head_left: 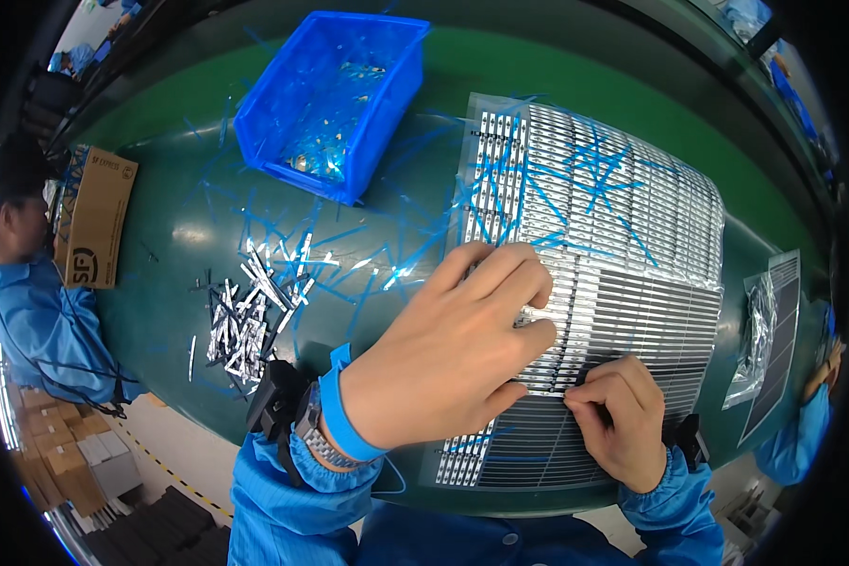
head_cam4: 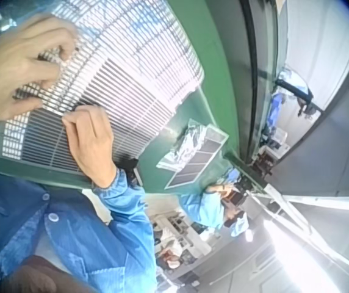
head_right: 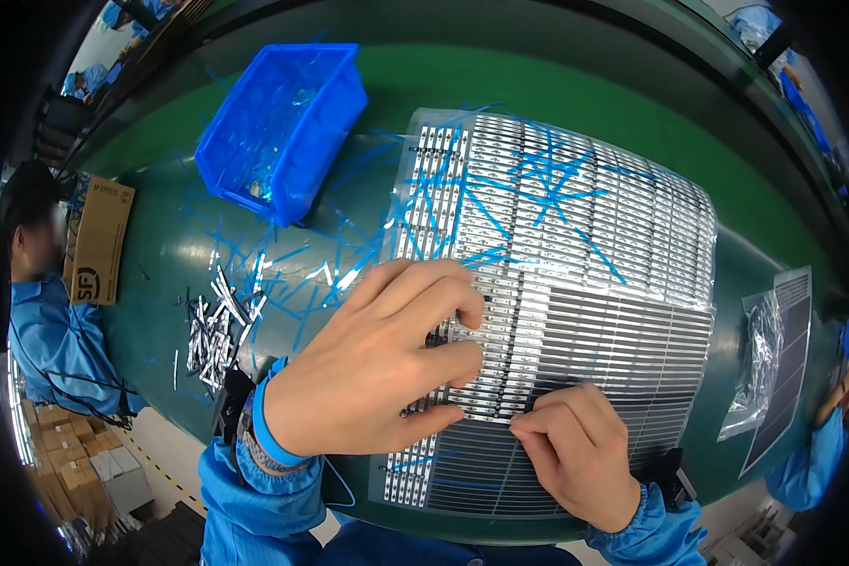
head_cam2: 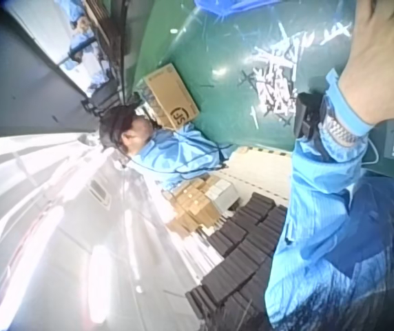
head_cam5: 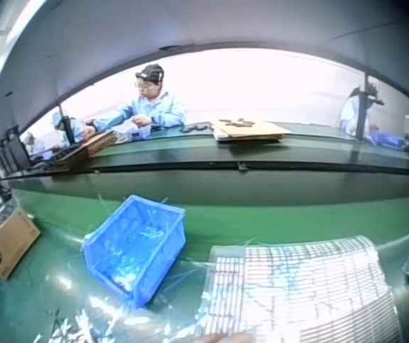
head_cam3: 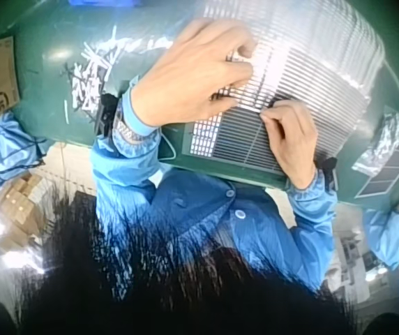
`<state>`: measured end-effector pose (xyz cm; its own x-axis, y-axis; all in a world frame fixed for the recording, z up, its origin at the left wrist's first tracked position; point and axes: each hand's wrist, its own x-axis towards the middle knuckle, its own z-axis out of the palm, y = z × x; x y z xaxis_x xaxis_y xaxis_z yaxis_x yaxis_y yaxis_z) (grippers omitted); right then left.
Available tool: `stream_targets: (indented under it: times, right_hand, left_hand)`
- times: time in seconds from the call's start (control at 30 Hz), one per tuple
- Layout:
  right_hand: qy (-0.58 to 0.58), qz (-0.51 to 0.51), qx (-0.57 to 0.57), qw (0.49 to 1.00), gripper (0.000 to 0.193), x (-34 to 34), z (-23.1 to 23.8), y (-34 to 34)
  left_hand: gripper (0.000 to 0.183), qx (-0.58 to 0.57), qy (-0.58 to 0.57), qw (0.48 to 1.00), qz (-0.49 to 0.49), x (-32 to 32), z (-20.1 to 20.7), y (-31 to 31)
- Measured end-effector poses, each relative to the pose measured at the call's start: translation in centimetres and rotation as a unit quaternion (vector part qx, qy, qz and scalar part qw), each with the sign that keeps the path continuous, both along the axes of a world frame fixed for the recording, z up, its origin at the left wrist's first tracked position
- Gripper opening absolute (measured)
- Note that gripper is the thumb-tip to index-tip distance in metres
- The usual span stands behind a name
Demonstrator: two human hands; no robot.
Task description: The recorder is assembling small electronic components, specifically placing thin silver strips onto a grid.
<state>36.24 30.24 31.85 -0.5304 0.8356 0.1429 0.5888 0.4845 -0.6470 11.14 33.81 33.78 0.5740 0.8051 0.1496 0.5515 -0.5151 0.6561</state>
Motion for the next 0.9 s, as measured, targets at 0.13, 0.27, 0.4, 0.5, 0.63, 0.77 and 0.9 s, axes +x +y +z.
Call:
stream_targets:
  times: [0.13, 0.27, 0.4, 0.5, 0.63, 0.77, 0.9]
  right_hand:
    - [0.000, 0.000, -0.003, 1.000, 0.020, 0.12, 0.02, 0.01]
    - [0.008, 0.005, -0.001, 1.000, 0.020, 0.00, 0.02, 0.08]
    - [0.001, 0.007, 0.000, 1.000, 0.021, 0.00, 0.04, 0.08]
    - [0.001, 0.009, 0.001, 1.000, 0.021, 0.00, 0.07, 0.16]
    - [0.000, 0.011, 0.001, 1.000, 0.021, 0.01, 0.17, 0.19]
    - [0.000, 0.008, -0.002, 1.000, 0.021, 0.03, 0.13, 0.19]
    - [0.003, 0.006, -0.009, 1.000, 0.020, 0.04, 0.15, 0.12]
  left_hand:
    - [0.034, 0.013, 0.001, 1.000, 0.014, 0.44, 0.04, -0.08]
    - [0.034, 0.019, 0.013, 0.999, 0.026, 0.64, 0.24, -0.34]
    - [0.034, 0.024, 0.011, 0.999, 0.032, 0.83, 0.11, -0.36]
    - [0.034, 0.028, 0.013, 0.999, 0.037, 0.96, 0.04, -0.41]
    - [0.036, 0.029, 0.018, 0.999, 0.034, 0.97, 0.06, -0.32]
    - [0.037, 0.027, 0.015, 0.999, 0.030, 0.88, 0.14, -0.19]
    - [0.037, 0.024, 0.026, 0.999, 0.028, 0.90, 0.16, -0.27]
